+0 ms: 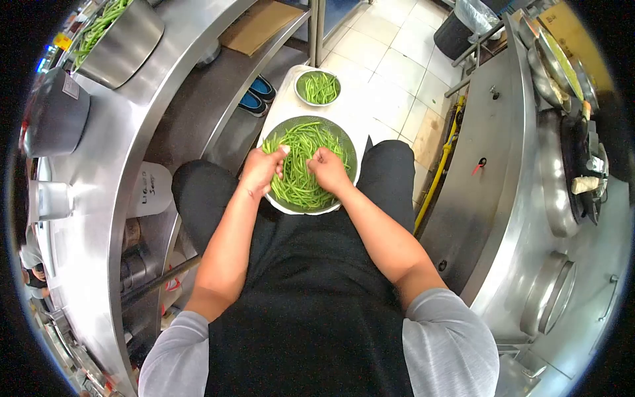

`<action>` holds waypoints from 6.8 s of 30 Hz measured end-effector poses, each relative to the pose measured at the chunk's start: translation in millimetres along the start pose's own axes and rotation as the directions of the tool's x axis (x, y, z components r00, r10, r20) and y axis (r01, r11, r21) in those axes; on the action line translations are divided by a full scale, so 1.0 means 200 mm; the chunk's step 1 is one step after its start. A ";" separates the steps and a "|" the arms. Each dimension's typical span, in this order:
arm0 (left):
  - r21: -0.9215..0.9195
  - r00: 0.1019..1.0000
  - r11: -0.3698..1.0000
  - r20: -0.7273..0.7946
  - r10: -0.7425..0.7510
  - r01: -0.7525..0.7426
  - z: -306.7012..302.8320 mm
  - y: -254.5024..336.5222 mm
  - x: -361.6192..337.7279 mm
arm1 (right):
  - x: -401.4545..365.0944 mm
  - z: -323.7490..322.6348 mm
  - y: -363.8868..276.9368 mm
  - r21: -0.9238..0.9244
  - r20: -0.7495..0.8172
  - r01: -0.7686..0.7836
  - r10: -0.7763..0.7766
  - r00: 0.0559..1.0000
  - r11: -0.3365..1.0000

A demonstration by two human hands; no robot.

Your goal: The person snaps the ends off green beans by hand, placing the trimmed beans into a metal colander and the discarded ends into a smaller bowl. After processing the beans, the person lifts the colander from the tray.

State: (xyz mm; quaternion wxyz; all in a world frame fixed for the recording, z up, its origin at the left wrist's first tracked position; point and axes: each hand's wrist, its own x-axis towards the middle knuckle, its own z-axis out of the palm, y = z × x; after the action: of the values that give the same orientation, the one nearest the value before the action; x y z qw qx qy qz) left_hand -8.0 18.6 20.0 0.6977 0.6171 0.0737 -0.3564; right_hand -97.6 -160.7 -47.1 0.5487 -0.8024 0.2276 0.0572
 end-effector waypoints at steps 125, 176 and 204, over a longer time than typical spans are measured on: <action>0.904 0.860 0.426 -0.251 0.444 0.044 0.17 0.13 1.34 | 0.16 -0.09 0.01 0.690 0.269 -0.409 0.313 0.911 0.597; 0.961 0.983 0.258 -0.133 0.128 0.097 0.20 0.13 1.65 | 0.15 -0.05 0.06 0.552 0.336 -0.374 0.211 0.918 0.746; 0.974 0.940 0.088 0.176 0.294 -0.210 0.29 0.17 1.45 | 0.10 -0.05 0.02 0.512 0.296 -0.406 0.288 0.911 0.757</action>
State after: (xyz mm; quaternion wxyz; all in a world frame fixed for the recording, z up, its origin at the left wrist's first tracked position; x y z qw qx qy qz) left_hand 205.1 -152.7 -97.2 0.1695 0.9346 -0.2614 -0.1717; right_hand -83.1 -176.5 -54.6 0.7599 -0.5382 0.3234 0.1685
